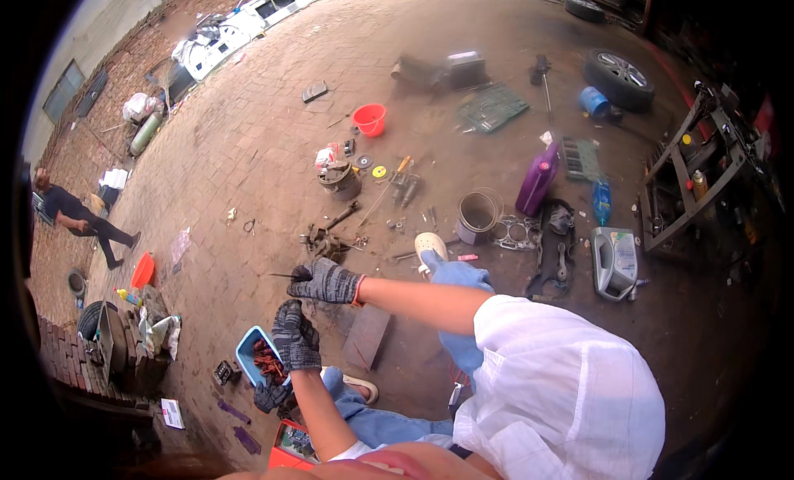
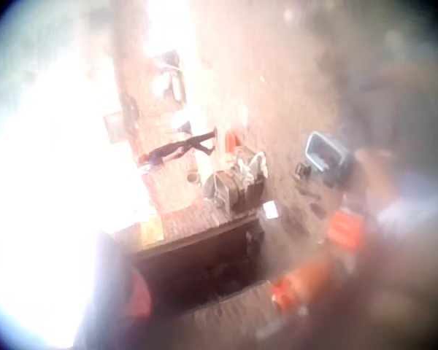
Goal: The person sits on the ground and repeatedly rubs a small metal piece against a flat sharpening stone. They rotate the metal piece to work different edges and occasionally pause to inspect the surface.
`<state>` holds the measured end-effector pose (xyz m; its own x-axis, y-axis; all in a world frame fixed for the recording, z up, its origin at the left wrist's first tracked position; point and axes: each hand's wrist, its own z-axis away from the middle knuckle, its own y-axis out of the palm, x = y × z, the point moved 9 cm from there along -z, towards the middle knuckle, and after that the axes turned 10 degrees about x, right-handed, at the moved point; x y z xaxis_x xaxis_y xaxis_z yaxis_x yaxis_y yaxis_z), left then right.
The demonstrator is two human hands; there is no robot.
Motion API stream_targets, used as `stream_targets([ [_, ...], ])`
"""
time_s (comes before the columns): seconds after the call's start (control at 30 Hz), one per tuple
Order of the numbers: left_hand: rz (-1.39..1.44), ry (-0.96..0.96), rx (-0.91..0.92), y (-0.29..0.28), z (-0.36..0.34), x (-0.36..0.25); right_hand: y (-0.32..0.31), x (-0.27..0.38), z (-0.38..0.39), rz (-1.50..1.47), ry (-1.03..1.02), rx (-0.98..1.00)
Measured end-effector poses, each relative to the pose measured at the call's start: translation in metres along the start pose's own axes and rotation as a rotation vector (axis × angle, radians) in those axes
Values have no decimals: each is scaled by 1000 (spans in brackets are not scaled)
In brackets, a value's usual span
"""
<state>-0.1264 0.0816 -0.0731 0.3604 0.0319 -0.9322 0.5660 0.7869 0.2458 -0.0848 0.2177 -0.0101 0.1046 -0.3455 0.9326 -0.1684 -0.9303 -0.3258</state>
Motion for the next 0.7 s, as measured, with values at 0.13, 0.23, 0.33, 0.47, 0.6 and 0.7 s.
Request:
stream_targets([
  [0.13, 17, -35, 37, 20, 2, -3, -7, -14, 5, -78, -5, 2],
  [0.23, -376, 159, 9, 14, 21, -54, -2, 10, 0, -112, 14, 168],
  [0.33, -458, 211, 75, 13, 24, -59, -15, 30, 8, 7, -54, -52],
  [0.47, 91, 10, 161, 21, 26, -30, -7, 5, 10, -231, 260, 41],
  [0.6, -3, 97, 187, 7, 20, -10, -3, 5, 8, -221, 157, 60],
  [0.7, -73, 56, 171, 1, 16, 2, -6, -6, 10, -347, 168, 4],
])
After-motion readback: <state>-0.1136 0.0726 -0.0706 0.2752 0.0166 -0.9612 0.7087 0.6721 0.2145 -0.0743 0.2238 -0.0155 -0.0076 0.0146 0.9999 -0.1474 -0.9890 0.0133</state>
